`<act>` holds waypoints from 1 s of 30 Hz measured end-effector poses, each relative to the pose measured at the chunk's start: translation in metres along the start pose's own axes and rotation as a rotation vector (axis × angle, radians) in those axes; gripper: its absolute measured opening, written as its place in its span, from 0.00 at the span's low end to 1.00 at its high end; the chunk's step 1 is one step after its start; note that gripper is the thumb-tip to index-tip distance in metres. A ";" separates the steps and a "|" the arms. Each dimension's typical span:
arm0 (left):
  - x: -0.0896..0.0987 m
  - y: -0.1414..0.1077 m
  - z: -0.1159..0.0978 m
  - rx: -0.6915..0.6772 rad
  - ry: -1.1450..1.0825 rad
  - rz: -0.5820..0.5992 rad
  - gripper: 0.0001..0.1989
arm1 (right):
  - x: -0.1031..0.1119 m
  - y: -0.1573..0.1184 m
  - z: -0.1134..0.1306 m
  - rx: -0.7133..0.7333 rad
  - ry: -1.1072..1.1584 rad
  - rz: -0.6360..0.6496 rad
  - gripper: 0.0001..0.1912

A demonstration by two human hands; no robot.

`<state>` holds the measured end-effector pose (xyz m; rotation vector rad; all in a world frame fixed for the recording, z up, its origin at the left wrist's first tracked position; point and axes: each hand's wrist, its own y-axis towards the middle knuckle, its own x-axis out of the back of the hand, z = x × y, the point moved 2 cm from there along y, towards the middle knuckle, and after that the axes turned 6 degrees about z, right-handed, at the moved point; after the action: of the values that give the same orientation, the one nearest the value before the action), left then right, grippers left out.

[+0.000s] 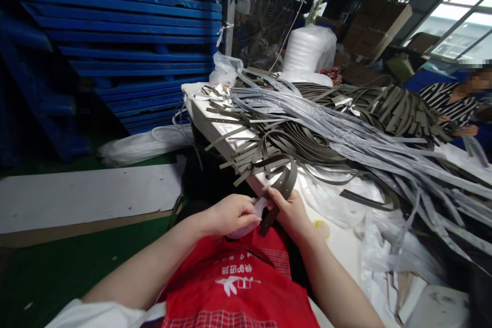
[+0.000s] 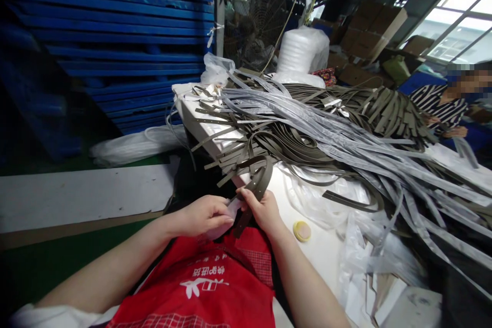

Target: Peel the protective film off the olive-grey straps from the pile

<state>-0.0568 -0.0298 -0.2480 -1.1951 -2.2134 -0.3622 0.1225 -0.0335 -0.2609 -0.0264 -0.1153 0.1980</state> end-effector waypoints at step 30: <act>0.008 -0.003 -0.006 -0.144 -0.128 0.074 0.16 | 0.021 0.000 0.026 0.417 0.131 -0.467 0.36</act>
<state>-0.0604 -0.0287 -0.2383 -1.4077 -2.2761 -0.4319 0.1397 -0.0287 -0.2330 0.3999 0.0538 -0.2484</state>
